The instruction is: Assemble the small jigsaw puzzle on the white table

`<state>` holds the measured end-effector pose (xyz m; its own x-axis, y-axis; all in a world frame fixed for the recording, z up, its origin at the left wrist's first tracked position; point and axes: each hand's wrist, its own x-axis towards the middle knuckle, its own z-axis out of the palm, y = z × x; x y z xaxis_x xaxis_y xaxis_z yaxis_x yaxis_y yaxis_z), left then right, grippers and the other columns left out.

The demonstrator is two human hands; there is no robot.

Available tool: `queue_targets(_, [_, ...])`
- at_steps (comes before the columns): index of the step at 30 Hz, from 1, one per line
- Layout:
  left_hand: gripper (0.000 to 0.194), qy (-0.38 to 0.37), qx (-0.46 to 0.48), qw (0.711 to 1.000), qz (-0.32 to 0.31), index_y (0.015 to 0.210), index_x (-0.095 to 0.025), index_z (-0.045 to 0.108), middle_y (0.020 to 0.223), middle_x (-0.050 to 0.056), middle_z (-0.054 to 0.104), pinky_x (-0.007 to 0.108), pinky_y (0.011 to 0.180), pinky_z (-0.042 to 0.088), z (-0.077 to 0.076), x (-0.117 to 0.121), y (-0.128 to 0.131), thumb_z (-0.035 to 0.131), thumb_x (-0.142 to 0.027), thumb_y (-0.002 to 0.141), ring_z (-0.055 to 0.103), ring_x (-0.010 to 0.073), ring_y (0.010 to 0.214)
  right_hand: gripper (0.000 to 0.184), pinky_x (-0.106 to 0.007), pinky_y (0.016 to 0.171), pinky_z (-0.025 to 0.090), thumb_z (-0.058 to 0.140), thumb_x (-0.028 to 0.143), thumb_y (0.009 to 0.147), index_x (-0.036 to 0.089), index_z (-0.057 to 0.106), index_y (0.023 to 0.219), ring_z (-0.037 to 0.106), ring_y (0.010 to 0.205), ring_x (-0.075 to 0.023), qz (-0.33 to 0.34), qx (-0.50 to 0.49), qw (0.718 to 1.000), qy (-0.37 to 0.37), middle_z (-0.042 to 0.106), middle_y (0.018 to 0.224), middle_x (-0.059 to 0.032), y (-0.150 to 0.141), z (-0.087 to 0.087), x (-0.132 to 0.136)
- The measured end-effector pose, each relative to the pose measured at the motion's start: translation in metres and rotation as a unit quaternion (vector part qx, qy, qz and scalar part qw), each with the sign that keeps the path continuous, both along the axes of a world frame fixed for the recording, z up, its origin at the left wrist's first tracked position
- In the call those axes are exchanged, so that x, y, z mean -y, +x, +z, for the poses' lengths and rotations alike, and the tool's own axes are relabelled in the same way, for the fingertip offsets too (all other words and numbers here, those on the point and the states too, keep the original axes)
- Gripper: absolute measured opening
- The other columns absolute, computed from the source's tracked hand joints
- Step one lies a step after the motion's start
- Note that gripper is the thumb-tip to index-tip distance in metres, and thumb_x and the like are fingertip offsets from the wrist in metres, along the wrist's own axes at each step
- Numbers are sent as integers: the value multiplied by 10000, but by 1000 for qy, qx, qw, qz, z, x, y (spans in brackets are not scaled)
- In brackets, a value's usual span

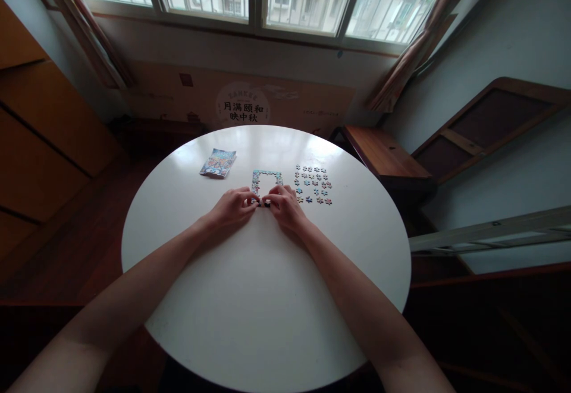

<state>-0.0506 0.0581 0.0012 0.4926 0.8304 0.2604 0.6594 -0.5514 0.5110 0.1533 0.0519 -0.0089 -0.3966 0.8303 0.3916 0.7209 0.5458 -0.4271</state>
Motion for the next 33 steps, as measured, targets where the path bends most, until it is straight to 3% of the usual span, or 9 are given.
queue_targets(4, [256,12,0,1000,1,1027,-227,729,835,24,637,253,658,411,-1,-1,0,545,-283,858,535,118,632,280,-369,885,351,522,141,888,255,732,1034,515,978,-230,-42,-38,998,21,655,974,-64,3,1,-4])
queue_targets(8, [291,20,-4,1000,-15,1087,-226,718,838,26,637,249,655,407,-1,-1,-1,530,-261,868,525,112,619,194,-388,880,342,546,204,878,217,723,957,543,978,-250,-139,-67,988,29,670,945,-70,26,7,-15])
queue_targets(12, [287,23,-7,999,-28,1082,-233,726,827,24,629,246,646,396,-1,-2,-2,526,-264,877,519,110,615,157,-418,868,331,582,266,846,203,709,914,544,956,-277,-254,-61,965,5,674,910,-78,56,12,-23])
queue_targets(15, [288,15,-9,999,-30,1080,-233,729,835,27,627,242,650,400,-3,-2,-2,525,-277,883,529,110,623,167,-433,863,328,609,319,830,207,717,892,531,975,-292,-298,-36,953,-33,668,954,-89,68,12,-25])
queue_targets(26, [265,22,10,999,-40,1053,-215,738,816,20,612,228,629,400,-6,-4,-3,542,-270,884,513,93,602,198,-442,886,316,636,371,804,214,742,862,499,1030,-301,-305,25,949,-73,639,1039,-103,61,9,-22])
queue_targets(33, [256,29,20,998,-47,1049,-211,740,810,14,614,222,610,398,-7,-5,-3,554,-255,879,512,88,588,171,-424,881,308,639,348,798,219,726,869,494,1031,-285,-304,6,949,-90,649,1011,-82,62,7,-24])
